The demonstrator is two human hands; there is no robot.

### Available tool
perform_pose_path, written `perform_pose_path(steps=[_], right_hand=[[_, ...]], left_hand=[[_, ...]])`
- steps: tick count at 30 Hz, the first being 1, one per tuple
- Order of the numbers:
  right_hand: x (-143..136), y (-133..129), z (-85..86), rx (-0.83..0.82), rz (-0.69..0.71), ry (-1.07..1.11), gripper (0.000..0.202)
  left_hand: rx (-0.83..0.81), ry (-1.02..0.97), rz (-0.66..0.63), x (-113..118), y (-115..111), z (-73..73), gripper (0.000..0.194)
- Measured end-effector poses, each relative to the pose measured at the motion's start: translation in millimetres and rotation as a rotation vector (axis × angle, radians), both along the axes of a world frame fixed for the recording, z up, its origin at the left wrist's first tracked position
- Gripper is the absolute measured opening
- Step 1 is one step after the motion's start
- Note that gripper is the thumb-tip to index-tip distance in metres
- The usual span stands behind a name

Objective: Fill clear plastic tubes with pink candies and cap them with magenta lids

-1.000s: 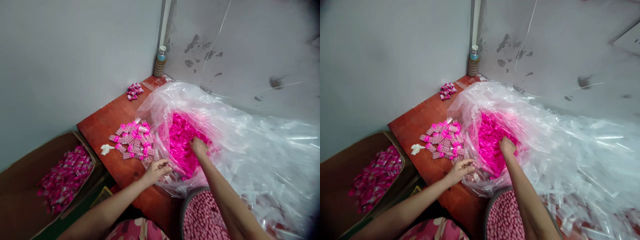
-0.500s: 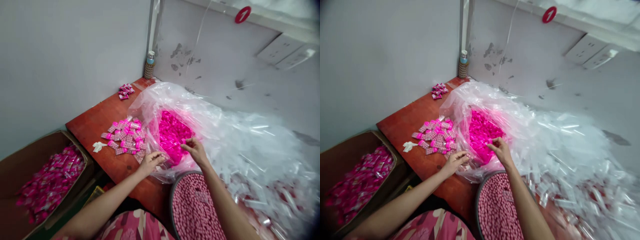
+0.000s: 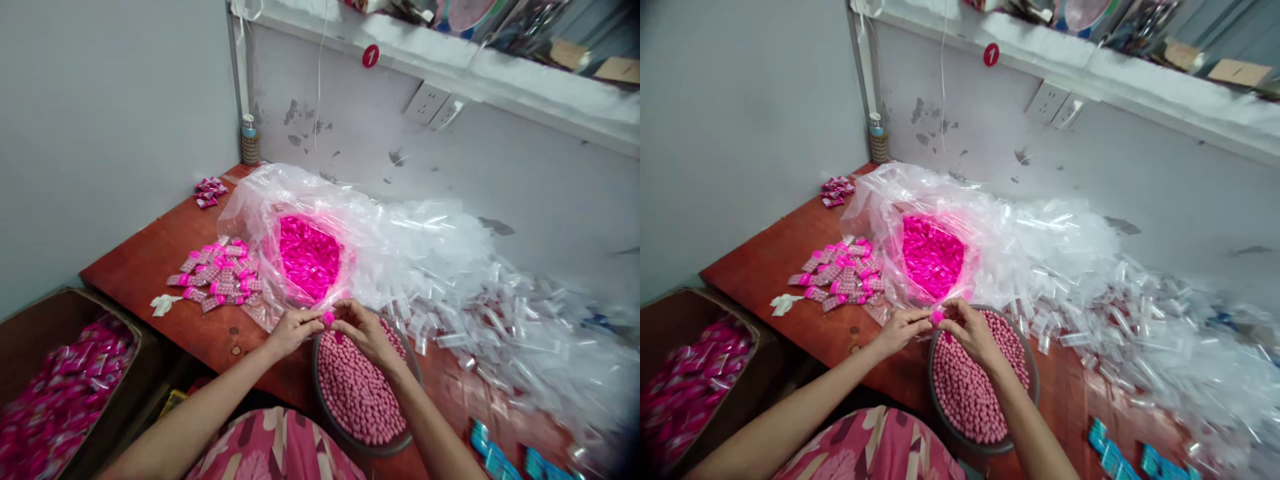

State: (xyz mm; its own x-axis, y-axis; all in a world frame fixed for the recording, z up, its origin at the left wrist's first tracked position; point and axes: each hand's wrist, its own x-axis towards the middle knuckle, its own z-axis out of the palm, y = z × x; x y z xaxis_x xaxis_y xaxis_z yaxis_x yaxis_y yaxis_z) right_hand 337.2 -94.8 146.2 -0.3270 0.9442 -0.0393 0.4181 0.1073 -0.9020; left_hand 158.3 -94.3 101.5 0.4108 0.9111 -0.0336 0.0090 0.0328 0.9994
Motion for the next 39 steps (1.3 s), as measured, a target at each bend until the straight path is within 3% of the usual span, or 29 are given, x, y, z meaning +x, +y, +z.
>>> perform_pose_path(steps=[7, 12, 16, 21, 26, 29, 35, 39], right_hand=[[13.2, -24.3, 7.8, 0.198, -0.063, -0.085, 0.012], [23.1, -37.2, 15.4, 0.168, -0.19, 0.037, 0.015], [25.8, -42.3, 19.9, 0.265, -0.176, -0.059, 0.018], [29.6, -55.2, 17.7, 0.332, -0.131, -0.138, 0.009], [34.6, -60.1, 14.5, 0.27, -0.059, -0.146, 0.006], [35.8, -54.6, 14.3, 0.186, -0.102, -0.057, 0.009], [42.3, -59.9, 3.5, -0.213, -0.315, 0.54, 0.034], [35.6, -63.2, -12.2, -0.293, -0.429, 0.73, 0.026]], left_hand=[[0.011, -0.029, 0.03, 21.3, -9.2, 20.5, 0.026], [0.075, -0.067, -0.07, 35.0, -8.7, 37.5, 0.025], [0.006, -0.101, -0.06, 40.7, -11.1, 39.6, 0.027], [0.067, -0.035, -0.08, 42.5, -19.3, 40.2, 0.026], [0.078, 0.014, -0.141, 43.9, -24.1, 33.8, 0.025], [0.007, -0.056, -0.164, 45.0, -21.6, 29.0, 0.025], [-0.385, -0.389, 0.076, 46.7, -19.0, 27.3, 0.038], [-0.312, -0.348, 0.062, 43.8, -20.0, 28.8, 0.031]])
